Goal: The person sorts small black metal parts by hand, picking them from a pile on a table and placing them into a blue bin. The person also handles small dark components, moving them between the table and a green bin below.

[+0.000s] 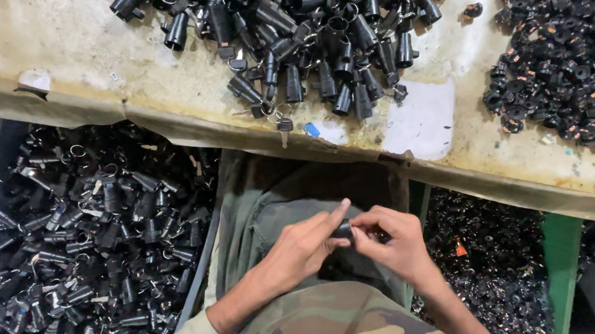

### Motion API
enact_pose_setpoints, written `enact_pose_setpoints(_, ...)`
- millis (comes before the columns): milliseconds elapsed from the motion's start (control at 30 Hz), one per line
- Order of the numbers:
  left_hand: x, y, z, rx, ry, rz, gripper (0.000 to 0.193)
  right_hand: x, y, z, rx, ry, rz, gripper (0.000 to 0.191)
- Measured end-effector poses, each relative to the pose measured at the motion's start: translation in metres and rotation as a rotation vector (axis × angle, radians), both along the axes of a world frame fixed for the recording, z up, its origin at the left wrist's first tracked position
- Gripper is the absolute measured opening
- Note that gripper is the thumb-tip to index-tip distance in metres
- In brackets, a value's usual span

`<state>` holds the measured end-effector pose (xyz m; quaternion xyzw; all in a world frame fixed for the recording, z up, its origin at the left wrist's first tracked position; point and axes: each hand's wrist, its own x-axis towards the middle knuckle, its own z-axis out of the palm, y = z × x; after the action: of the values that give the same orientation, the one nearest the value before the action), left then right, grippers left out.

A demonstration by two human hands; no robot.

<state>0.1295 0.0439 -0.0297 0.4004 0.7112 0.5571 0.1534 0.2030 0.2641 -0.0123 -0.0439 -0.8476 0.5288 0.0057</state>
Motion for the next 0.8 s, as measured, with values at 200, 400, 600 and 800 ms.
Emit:
enact_pose_setpoints(200,-0.002,-0.001,0.002,0.043,-0.065,-0.051,0.057,0.009,0.005,-0.024,-0.304,-0.173,0.071,0.011)
enact_pose_setpoints(400,-0.039,-0.047,0.024,-0.286,0.438,0.891,0.029,0.031,0.006,-0.039,-0.961,-0.414,-0.162,0.036)
enact_pose_setpoints(600,-0.064,-0.055,0.034,-0.284,0.804,0.995,0.027,0.055,0.003,-0.053,-0.97,-0.39,-0.144,0.032)
enact_pose_setpoints(800,-0.163,-0.038,0.059,-0.367,0.757,0.486,0.044,0.052,0.007,-0.061,-1.025,-0.299,-0.022,0.032)
